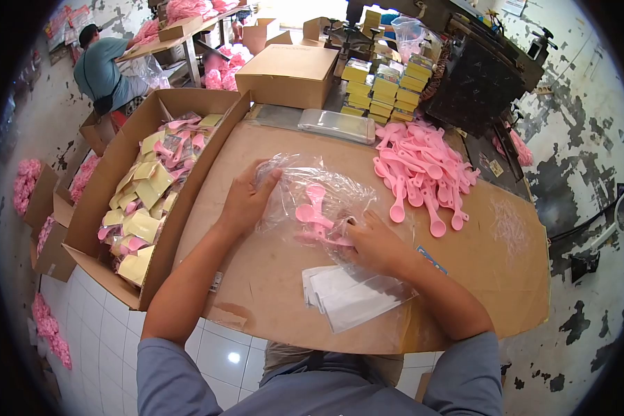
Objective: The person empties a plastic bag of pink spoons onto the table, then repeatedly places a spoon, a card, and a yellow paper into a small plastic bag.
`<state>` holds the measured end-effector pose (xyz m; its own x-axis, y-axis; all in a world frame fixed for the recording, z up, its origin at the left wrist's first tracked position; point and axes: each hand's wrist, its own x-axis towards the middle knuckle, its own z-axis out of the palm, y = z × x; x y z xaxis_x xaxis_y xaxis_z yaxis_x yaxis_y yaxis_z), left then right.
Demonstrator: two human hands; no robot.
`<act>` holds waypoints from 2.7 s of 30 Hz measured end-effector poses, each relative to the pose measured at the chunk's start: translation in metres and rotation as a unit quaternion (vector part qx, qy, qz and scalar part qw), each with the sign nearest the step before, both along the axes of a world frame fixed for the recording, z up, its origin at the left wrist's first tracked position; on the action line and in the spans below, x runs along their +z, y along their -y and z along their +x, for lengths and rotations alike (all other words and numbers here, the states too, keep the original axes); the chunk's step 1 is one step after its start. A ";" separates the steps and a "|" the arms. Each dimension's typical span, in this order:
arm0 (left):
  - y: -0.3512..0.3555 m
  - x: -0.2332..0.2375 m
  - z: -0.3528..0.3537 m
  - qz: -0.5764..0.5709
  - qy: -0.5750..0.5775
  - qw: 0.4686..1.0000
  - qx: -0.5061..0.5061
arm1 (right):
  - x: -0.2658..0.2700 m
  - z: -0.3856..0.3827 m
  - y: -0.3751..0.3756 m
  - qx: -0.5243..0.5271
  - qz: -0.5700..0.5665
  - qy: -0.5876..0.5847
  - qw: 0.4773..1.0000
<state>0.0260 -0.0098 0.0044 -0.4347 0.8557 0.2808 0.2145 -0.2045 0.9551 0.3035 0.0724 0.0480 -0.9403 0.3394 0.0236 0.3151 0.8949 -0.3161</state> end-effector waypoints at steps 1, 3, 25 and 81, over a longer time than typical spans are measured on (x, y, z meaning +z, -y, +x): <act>-0.001 0.000 0.000 0.000 -0.006 1.000 0.000 | 0.001 0.002 -0.001 0.012 0.001 -0.019 1.000; -0.001 0.001 0.000 0.007 -0.033 0.999 0.006 | 0.003 0.010 -0.004 0.033 0.002 -0.059 0.998; 0.005 0.010 0.002 0.001 -0.106 0.994 0.024 | 0.064 0.055 -0.025 -0.059 -0.127 0.005 0.990; -0.002 0.003 0.003 -0.071 -0.055 0.995 0.040 | -0.314 0.203 -0.037 -0.483 0.029 -0.055 0.873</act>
